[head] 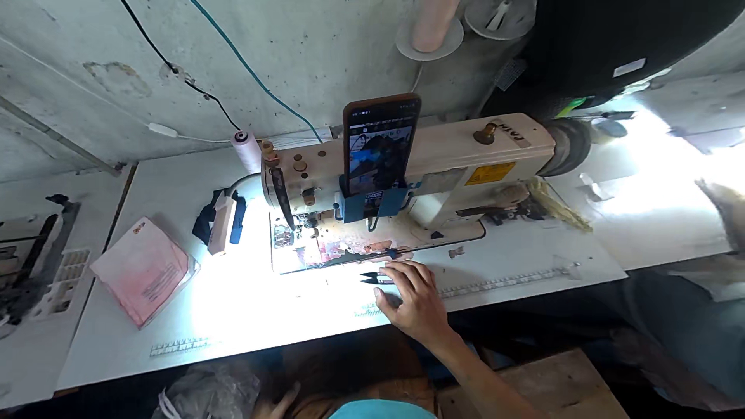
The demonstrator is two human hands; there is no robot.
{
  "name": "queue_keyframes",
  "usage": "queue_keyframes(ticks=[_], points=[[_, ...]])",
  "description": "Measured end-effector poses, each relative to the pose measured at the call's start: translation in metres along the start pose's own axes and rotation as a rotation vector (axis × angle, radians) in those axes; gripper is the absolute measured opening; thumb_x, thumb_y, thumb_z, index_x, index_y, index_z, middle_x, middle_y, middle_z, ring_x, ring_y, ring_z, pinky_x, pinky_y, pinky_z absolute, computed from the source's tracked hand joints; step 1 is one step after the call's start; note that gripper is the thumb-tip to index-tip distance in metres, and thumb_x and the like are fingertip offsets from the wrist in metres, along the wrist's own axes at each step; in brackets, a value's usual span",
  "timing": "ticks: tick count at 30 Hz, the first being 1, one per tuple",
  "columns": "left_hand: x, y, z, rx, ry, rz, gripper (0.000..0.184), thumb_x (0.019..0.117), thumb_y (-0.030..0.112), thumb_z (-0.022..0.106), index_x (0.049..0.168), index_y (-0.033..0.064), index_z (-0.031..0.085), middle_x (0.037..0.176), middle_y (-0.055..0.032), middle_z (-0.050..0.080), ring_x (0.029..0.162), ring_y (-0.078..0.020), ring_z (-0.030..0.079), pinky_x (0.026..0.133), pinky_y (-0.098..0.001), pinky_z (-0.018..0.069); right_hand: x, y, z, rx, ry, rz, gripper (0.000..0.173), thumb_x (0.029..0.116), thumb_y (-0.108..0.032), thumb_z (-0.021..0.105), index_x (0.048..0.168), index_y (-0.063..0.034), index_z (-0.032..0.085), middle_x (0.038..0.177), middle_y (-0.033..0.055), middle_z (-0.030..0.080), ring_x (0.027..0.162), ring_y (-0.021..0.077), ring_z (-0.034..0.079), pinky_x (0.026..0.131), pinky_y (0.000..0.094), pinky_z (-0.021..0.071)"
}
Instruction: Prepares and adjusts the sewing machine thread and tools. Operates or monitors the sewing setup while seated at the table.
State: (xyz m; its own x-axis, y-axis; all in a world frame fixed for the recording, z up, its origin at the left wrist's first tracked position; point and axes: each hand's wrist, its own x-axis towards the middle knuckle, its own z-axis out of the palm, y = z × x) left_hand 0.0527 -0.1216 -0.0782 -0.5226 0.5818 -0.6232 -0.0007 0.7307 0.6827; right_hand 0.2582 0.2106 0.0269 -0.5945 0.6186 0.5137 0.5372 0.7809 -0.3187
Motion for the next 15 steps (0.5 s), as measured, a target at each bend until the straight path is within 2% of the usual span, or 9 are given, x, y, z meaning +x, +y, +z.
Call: queue_keyframes(ticks=[2,4,7,9,11,13,15], points=[[-0.001,0.001,0.001,-0.033,0.008,-0.009,0.07,0.0862,0.046,0.077,0.137,0.0022,0.057,0.13,-0.0179,0.064,0.124,-0.0266,0.06,0.108,-0.0468,0.0481,0.0,-0.001,0.0,0.003,0.002,0.006,0.043,0.0943,-0.049,0.06,0.116,-0.0153,0.075,0.122,0.0048,0.072,0.119,0.0269,0.062,0.101,0.0449,0.0478],[-0.007,0.002,-0.003,0.021,-0.036,-0.038,0.067,0.089,0.049,0.072,0.135,0.002,0.06,0.129,-0.0197,0.065,0.124,-0.0295,0.061,0.108,-0.0508,0.0474,0.001,-0.001,0.0,0.0,0.01,0.01,0.042,0.0942,-0.048,0.06,0.115,-0.0158,0.076,0.121,0.0042,0.072,0.119,0.0263,0.062,0.101,0.0439,0.0477],[-0.007,-0.003,-0.012,0.092,-0.133,-0.031,0.06,0.0932,0.055,0.064,0.122,0.0037,0.07,0.117,-0.0155,0.072,0.115,-0.0259,0.067,0.104,-0.0513,0.0501,0.0,-0.002,0.0,-0.004,0.01,0.016,0.04,0.0942,-0.048,0.06,0.114,-0.0162,0.076,0.12,0.0036,0.072,0.118,0.0253,0.062,0.1,0.0432,0.0475],[-0.003,-0.005,-0.012,0.084,-0.117,-0.02,0.058,0.0931,0.054,0.066,0.121,0.0024,0.069,0.116,-0.0157,0.071,0.113,-0.0257,0.066,0.103,-0.0504,0.0505,0.0,-0.002,0.001,-0.001,0.018,0.014,0.04,0.0945,-0.048,0.06,0.113,-0.0161,0.076,0.119,0.0037,0.072,0.117,0.0255,0.062,0.099,0.0433,0.0479],[0.0,-0.004,-0.009,0.049,-0.057,-0.006,0.059,0.091,0.05,0.07,0.123,0.0005,0.066,0.119,-0.0167,0.069,0.115,-0.0257,0.064,0.103,-0.0479,0.0503,0.0,-0.002,0.0,-0.002,0.025,0.017,0.04,0.0943,-0.048,0.06,0.113,-0.0169,0.076,0.119,0.0031,0.073,0.117,0.0249,0.062,0.099,0.0426,0.048],[-0.002,-0.003,-0.006,-0.024,-0.018,-0.02,0.065,0.09,0.044,0.073,0.134,-0.0009,0.058,0.128,-0.0189,0.064,0.121,-0.0259,0.061,0.106,-0.0453,0.0485,0.0,-0.002,0.0,-0.001,0.028,0.016,0.039,0.0942,-0.047,0.06,0.112,-0.0169,0.076,0.119,0.0031,0.072,0.117,0.0246,0.062,0.1,0.0424,0.0474],[-0.008,-0.003,-0.006,-0.016,-0.005,-0.04,0.069,0.0898,0.046,0.072,0.138,-0.0009,0.055,0.128,-0.0197,0.065,0.119,-0.0266,0.063,0.104,-0.0463,0.0505,0.0,-0.002,0.0,0.0,0.026,0.018,0.039,0.0942,-0.047,0.06,0.112,-0.0167,0.076,0.119,0.0033,0.072,0.117,0.0249,0.062,0.1,0.0424,0.0472]])
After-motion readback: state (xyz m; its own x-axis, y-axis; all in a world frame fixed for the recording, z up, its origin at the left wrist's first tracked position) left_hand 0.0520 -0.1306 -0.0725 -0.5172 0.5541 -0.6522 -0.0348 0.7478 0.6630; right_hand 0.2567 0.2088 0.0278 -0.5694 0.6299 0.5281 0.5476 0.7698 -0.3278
